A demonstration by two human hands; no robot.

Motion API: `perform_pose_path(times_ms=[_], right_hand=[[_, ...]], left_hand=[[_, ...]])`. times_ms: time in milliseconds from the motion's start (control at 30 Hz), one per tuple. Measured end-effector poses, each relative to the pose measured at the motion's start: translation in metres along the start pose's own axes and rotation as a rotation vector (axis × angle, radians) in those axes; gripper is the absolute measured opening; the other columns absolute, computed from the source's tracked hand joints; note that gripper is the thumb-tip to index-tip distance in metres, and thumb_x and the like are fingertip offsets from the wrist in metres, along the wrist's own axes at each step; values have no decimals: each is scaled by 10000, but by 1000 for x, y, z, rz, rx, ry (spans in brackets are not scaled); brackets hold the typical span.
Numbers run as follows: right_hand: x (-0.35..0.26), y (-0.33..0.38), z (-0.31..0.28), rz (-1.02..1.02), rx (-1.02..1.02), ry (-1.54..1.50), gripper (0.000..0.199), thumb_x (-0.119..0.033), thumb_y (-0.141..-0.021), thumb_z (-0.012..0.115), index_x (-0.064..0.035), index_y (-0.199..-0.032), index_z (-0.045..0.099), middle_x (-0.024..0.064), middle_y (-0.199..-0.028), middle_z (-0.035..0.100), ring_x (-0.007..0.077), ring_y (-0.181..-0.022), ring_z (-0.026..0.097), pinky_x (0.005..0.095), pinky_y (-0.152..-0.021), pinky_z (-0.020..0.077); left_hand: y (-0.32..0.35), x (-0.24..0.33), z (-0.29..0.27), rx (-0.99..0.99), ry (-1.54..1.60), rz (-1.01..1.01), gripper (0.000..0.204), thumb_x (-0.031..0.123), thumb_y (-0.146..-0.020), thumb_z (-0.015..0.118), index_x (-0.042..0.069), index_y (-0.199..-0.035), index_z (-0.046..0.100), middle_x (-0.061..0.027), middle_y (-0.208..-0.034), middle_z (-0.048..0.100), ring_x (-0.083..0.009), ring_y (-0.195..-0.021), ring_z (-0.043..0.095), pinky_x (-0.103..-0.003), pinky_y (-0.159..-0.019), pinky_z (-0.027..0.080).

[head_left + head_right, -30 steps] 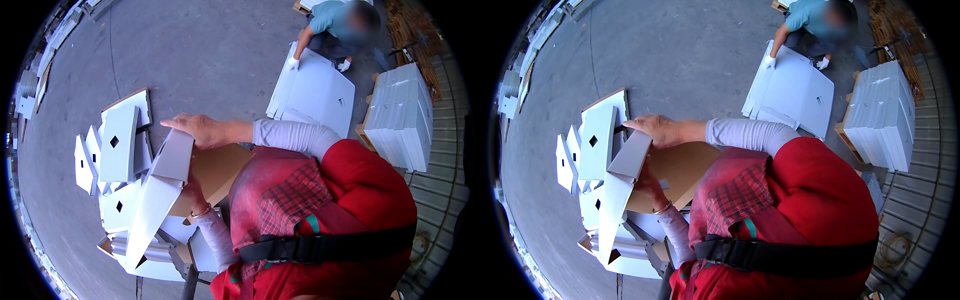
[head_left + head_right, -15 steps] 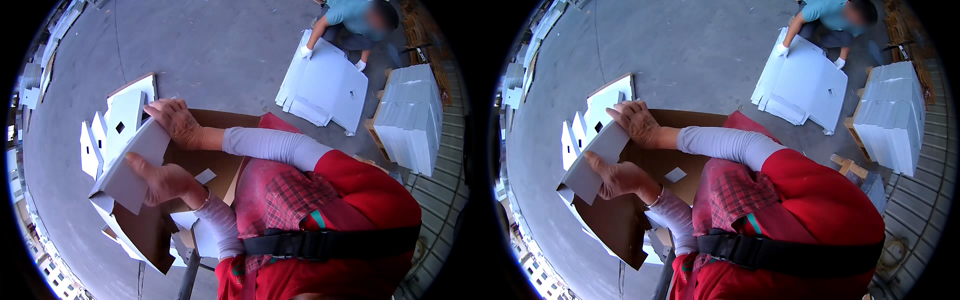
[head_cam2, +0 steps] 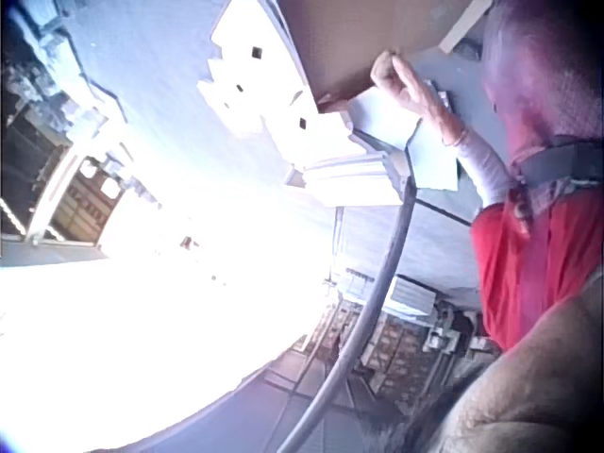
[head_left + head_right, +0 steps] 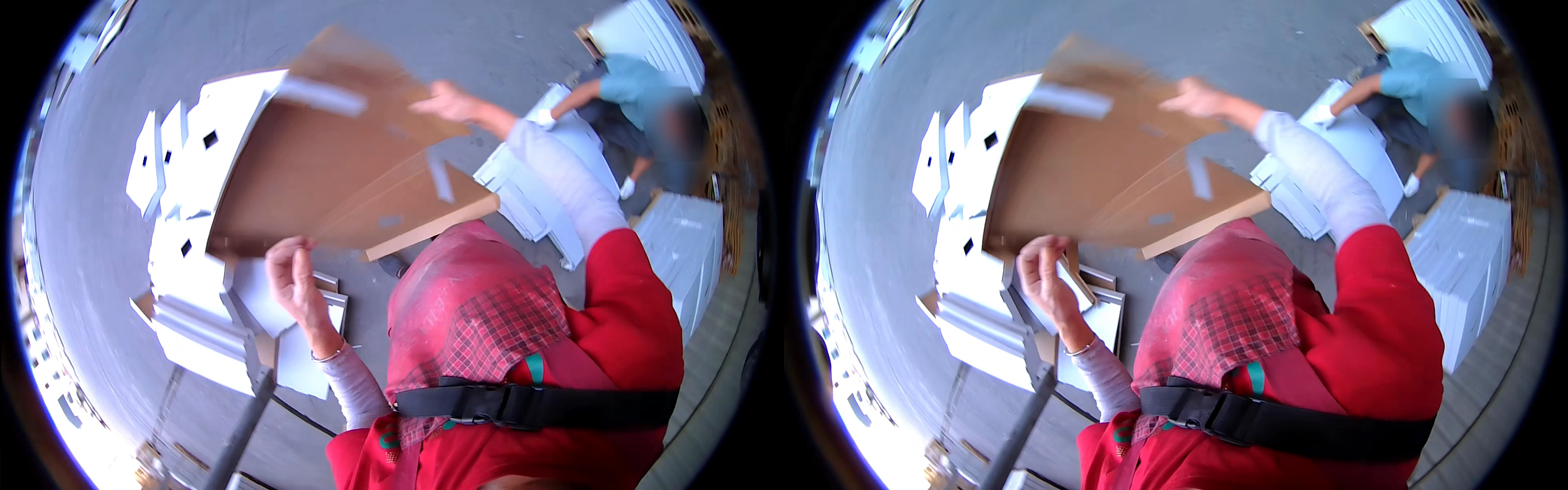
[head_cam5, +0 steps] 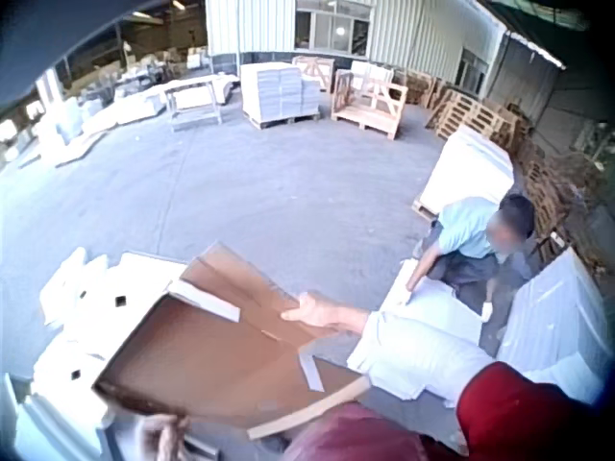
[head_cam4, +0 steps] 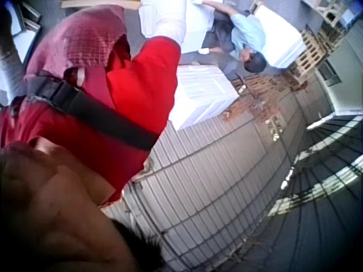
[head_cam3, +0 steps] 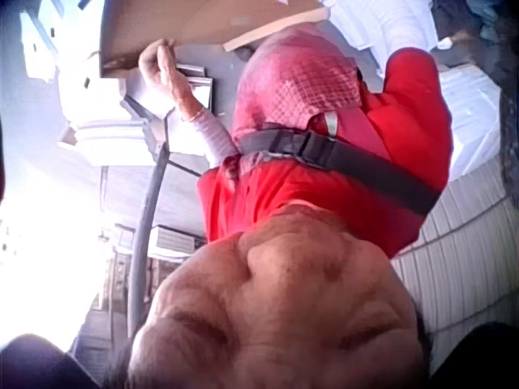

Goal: The person repeatedly picks up flat white cardboard pieces, folds them into box shapes, and places them into a growing pile. The task involves handling each piece individually and assembling them by hand.

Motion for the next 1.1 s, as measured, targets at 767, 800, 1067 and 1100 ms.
perform_pose_path(times_ms=[767,800,1067,1100], right_hand=[[576,287,-181,1031,1212,-28,351,-226,-926,520,57,-1124,578,145,-1028,639,282,-909,635,481,-816,557],[599,295,-156,1081,1150,-18,330,-208,-927,515,52,-1120,578,141,-1019,636,274,-896,633,478,-820,559],[692,276,-3,1076,950,-298,239,-149,-945,506,23,-1078,603,97,-914,660,202,-808,645,400,-785,587],[686,269,-3,1097,842,-42,236,-146,-944,518,18,-1089,605,93,-935,668,205,-813,652,377,-761,589]], left_hand=[[300,-505,-146,1,-715,-1234,249,256,-837,650,8,-844,625,-188,-867,653,-371,-867,638,-434,-756,494],[302,-532,-167,-4,-718,-1264,246,260,-837,650,16,-860,635,-194,-901,653,-378,-892,636,-439,-775,496],[305,-729,-283,-175,-1186,-1355,373,337,-849,670,67,-1106,650,-175,-1191,585,-360,-1103,574,-429,-932,481],[326,-754,-300,-85,-1120,-1406,412,355,-851,673,61,-1139,646,-174,-1213,578,-356,-1127,565,-422,-947,477]])
Point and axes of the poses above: each hand's wrist, its own y-axis away from the middle knuckle, its own z-axis out of the palm, x = y × z, the point moved 8 cm from there along -y, towards the middle knuckle
